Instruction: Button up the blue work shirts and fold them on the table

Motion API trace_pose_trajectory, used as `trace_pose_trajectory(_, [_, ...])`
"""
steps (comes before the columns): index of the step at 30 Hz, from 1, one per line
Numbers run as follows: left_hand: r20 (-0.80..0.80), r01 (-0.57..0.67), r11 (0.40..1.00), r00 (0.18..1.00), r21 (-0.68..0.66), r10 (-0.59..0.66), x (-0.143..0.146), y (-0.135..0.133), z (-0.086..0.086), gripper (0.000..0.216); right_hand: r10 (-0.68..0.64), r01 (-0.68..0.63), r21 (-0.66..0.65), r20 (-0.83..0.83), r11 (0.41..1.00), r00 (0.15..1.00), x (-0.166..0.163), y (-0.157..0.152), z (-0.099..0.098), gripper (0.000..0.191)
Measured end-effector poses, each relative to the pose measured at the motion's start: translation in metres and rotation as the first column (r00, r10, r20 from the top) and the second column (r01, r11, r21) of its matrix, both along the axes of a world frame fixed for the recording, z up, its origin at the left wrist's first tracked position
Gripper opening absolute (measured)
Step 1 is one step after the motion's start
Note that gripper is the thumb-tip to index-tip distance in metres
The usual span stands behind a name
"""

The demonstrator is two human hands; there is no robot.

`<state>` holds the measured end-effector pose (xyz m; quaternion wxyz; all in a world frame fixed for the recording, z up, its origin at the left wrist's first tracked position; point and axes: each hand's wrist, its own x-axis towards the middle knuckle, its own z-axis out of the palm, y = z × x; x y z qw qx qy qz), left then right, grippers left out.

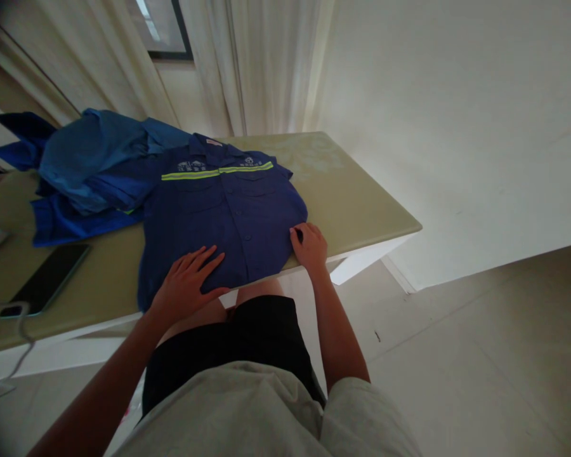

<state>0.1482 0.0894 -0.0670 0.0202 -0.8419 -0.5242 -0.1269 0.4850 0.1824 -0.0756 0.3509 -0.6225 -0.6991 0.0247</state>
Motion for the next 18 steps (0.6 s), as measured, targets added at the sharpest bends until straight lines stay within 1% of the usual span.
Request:
trace_pose_trajectory(2, [0.005,0.01,1.0,1.0,-0.003,-0.01,0.0,-0.001,0.0,0.073,-0.038,0.037,0.027,0.019,0.999,0.999,0.0,0.001,-0.001,0.031])
trace_pose_trajectory(4, [0.023,0.01,1.0,1.0,0.0,-0.01,-0.001,-0.002,0.0,0.069,-0.071,0.068,0.047,0.062,0.997,0.996,0.0,0.003,-0.003,0.037])
trace_pose_trajectory(7, [0.053,0.001,1.0,0.999,0.007,-0.002,-0.001,-0.002,-0.001,0.06,-0.049,0.048,0.013,0.13,0.999,0.99,0.0,0.006,-0.006,0.045])
trace_pose_trajectory(10, [0.064,0.0,1.0,0.998,0.024,-0.002,-0.001,-0.003,-0.001,0.052,-0.011,0.013,-0.011,0.151,1.0,0.989,0.002,0.007,-0.009,0.041])
trace_pose_trajectory(18, [0.145,-0.005,0.995,0.989,0.095,-0.009,-0.003,-0.008,-0.002,0.039,-0.005,-0.001,0.034,0.157,0.999,0.988,0.007,0.011,-0.017,0.039])
